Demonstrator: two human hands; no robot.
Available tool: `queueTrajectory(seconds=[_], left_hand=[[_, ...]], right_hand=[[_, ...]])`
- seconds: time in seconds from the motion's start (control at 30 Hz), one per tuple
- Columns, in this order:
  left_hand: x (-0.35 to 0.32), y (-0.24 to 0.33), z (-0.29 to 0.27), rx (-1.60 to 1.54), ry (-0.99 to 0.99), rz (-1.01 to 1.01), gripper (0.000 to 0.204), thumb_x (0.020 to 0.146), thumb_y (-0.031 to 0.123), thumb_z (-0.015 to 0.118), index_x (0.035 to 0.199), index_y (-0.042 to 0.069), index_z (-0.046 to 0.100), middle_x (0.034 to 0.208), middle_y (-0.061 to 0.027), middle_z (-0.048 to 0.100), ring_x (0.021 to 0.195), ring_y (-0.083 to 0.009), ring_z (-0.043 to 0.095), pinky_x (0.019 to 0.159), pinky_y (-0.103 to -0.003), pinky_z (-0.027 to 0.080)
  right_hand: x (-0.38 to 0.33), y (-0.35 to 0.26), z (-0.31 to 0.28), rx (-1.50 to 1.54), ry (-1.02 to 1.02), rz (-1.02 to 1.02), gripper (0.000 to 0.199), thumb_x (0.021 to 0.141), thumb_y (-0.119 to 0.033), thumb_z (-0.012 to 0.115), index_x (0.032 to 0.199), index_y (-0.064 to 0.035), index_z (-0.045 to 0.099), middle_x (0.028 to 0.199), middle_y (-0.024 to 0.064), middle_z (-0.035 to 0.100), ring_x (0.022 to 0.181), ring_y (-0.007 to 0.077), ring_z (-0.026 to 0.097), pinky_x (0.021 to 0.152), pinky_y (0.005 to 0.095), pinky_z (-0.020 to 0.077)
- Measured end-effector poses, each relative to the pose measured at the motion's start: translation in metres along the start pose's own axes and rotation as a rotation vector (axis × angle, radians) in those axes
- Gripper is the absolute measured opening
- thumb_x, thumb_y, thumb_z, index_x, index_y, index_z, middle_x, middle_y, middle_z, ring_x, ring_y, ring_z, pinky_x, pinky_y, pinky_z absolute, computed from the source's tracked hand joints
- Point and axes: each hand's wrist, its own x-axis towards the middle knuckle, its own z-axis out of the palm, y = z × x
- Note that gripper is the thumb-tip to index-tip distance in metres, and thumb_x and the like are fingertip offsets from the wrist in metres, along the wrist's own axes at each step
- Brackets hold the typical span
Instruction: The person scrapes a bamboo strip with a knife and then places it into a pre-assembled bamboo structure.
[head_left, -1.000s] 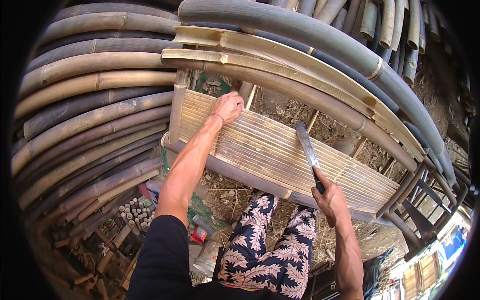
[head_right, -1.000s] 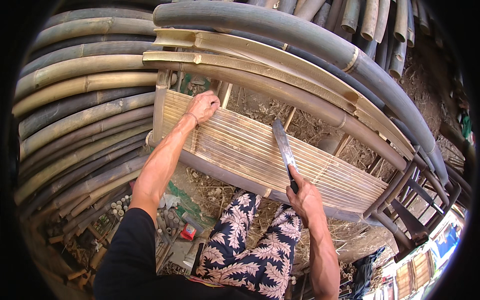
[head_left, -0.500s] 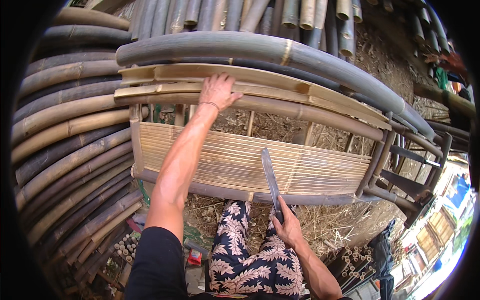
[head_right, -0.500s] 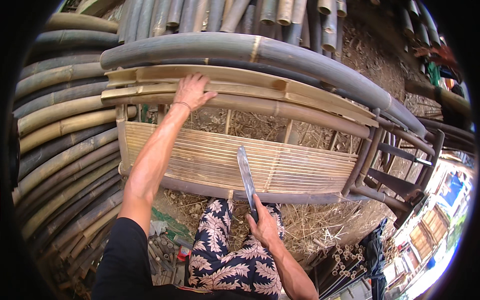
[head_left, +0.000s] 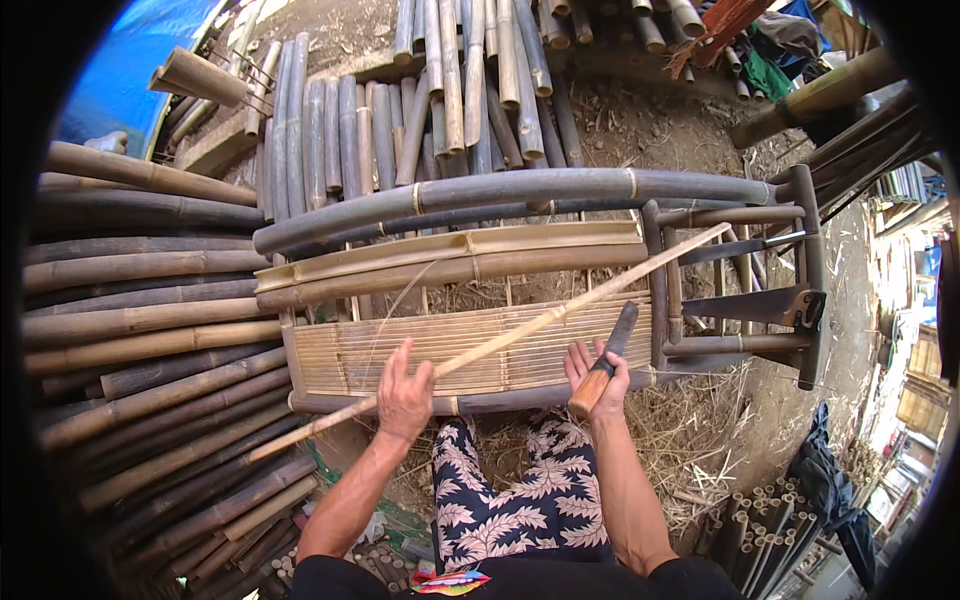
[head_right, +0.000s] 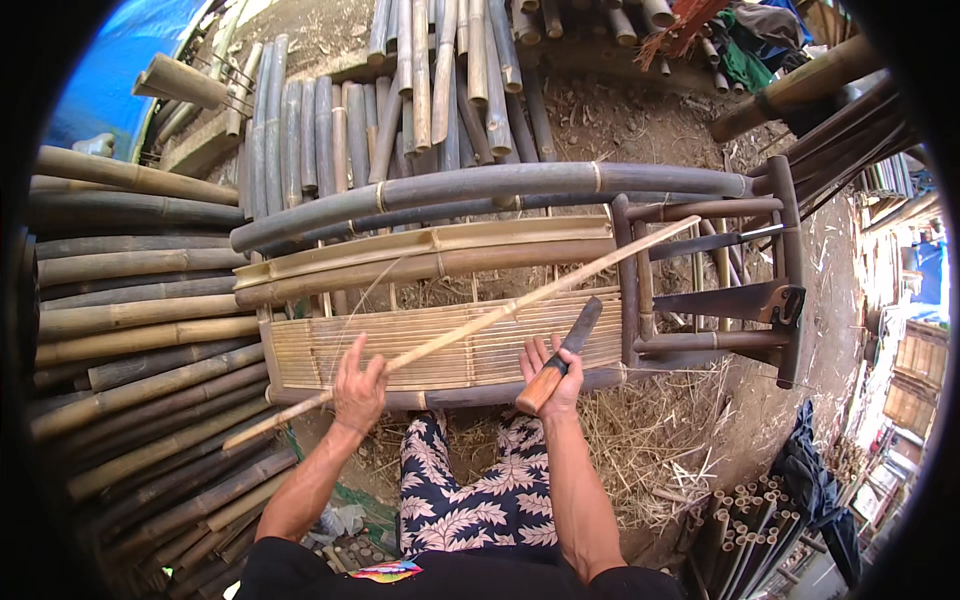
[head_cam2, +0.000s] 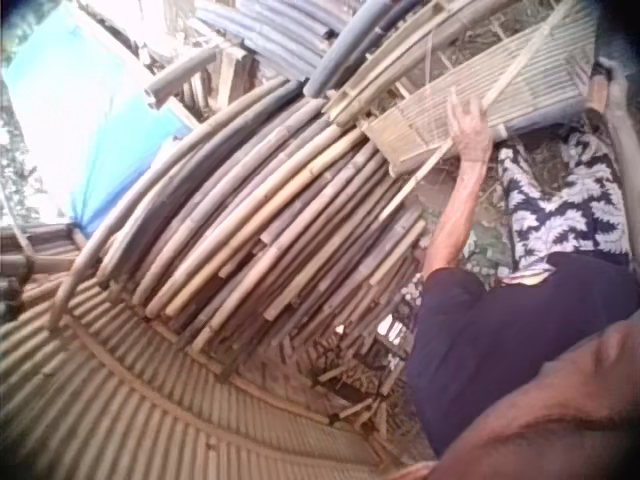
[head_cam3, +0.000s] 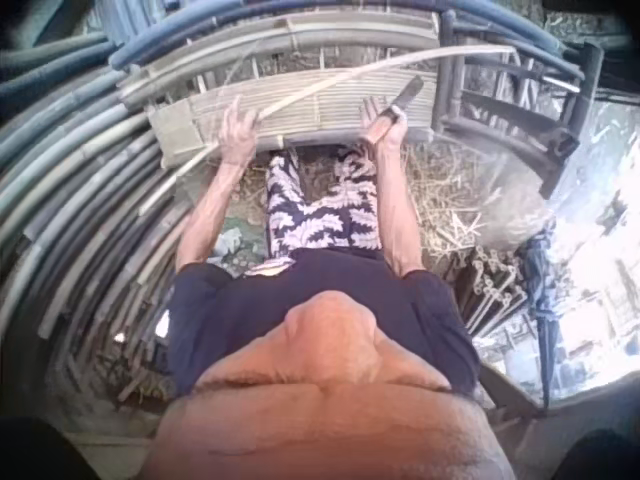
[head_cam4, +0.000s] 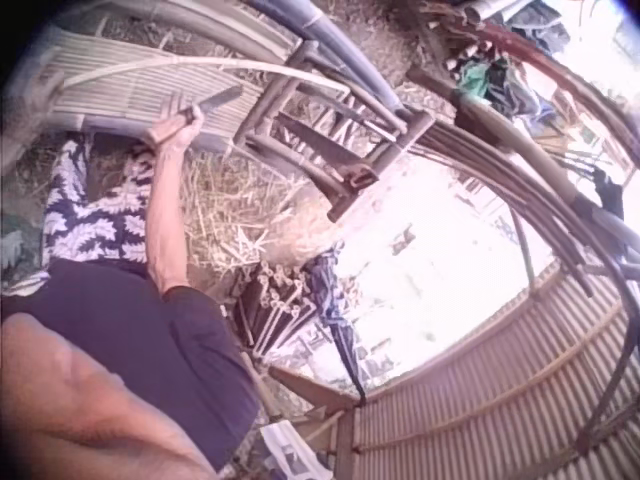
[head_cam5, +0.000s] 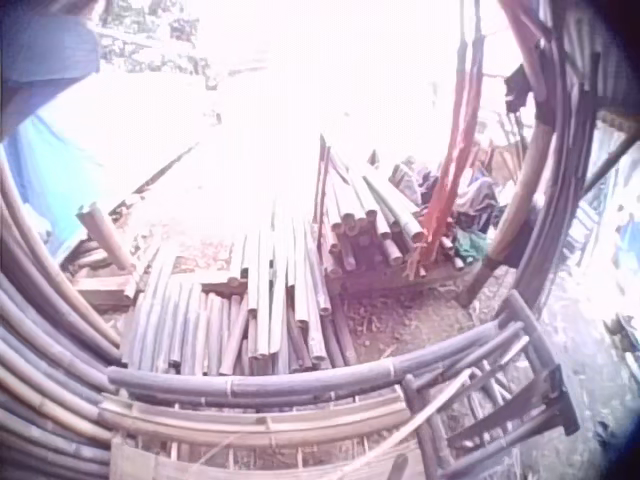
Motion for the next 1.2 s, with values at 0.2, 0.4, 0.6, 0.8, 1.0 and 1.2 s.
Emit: queueTrajectory(seconds=[0.2, 0.4, 0.6, 0.8, 1.0, 1.2], left_hand=[[-0.080, 0.070, -0.040, -0.126, -0.032, 0.148, 0.045, 0.083, 0.016, 0.065, 0.128, 0.016, 0.058, 0.104, -0.0104, 0.056, 0.092, -0.0287, 0.057, 0.078, -0.039, 0.045], [-0.089, 0.085, -0.045, -0.504, -0.164, 0.248, 0.051, 0.088, 0.035, 0.063, 0.127, 0.003, 0.055, 0.114, -0.0197, 0.055, 0.105, -0.0352, 0.054, 0.094, -0.044, 0.042], [0.044, 0.231, -0.243, -1.089, -0.096, 0.649, 0.072, 0.097, 0.053, 0.040, 0.136, -0.007, 0.041, 0.133, -0.0274, 0.049, 0.126, -0.0340, 0.047, 0.107, -0.040, 0.035], [-0.003, 0.390, -0.378, -1.594, -0.178, 0.703, 0.045, 0.101, 0.041, 0.042, 0.110, -0.001, 0.054, 0.080, -0.0094, 0.063, 0.069, -0.0162, 0.062, 0.065, -0.030, 0.051], [-0.107, 0.417, -0.286, -1.691, -0.269, 0.792, 0.035, 0.103, 0.032, 0.041, 0.103, 0.000, 0.055, 0.083, -0.0074, 0.058, 0.067, -0.0120, 0.056, 0.060, -0.027, 0.048], [-0.148, 0.425, -0.197, -1.003, -0.205, 0.880, 0.016, 0.091, 0.010, 0.060, 0.105, 0.002, 0.063, 0.095, -0.0085, 0.061, 0.083, -0.0184, 0.066, 0.074, -0.029, 0.055]], right_hand=[[-0.064, -0.057, 0.055, 0.161, -0.266, -0.155, 0.049, 0.083, -0.030, 0.050, 0.126, -0.0080, 0.047, 0.129, 0.0137, 0.055, 0.118, 0.0334, 0.054, 0.100, 0.0461, 0.0431], [-0.196, -0.066, 0.085, -0.005, -0.308, -0.476, 0.040, 0.080, -0.022, 0.054, 0.115, -0.0025, 0.054, 0.102, 0.0111, 0.064, 0.091, 0.0259, 0.062, 0.087, 0.0388, 0.0498], [-0.287, -0.013, 0.069, -0.259, -0.279, -0.830, 0.031, 0.078, -0.013, 0.059, 0.105, 0.0038, 0.058, 0.090, 0.0101, 0.065, 0.086, 0.0216, 0.062, 0.085, 0.0336, 0.0488], [-0.350, -0.001, 0.014, -0.607, -0.117, -0.897, 0.037, 0.078, -0.015, 0.068, 0.110, 0.0034, 0.062, 0.086, 0.0014, 0.064, 0.074, 0.0098, 0.055, 0.073, 0.0272, 0.0464], [-0.446, -0.048, -0.086, -1.065, 0.459, -0.872, 0.065, 0.083, -0.017, 0.061, 0.141, 0.0022, 0.037, 0.095, 0.0128, 0.060, 0.078, 0.0191, 0.060, 0.074, 0.0321, 0.0510], [-0.548, -0.038, -0.170, -1.114, 0.417, -1.039, 0.060, 0.089, -0.025, 0.058, 0.137, 0.0065, 0.039, 0.094, 0.0206, 0.061, 0.085, 0.0278, 0.063, 0.078, 0.0375, 0.0509]])
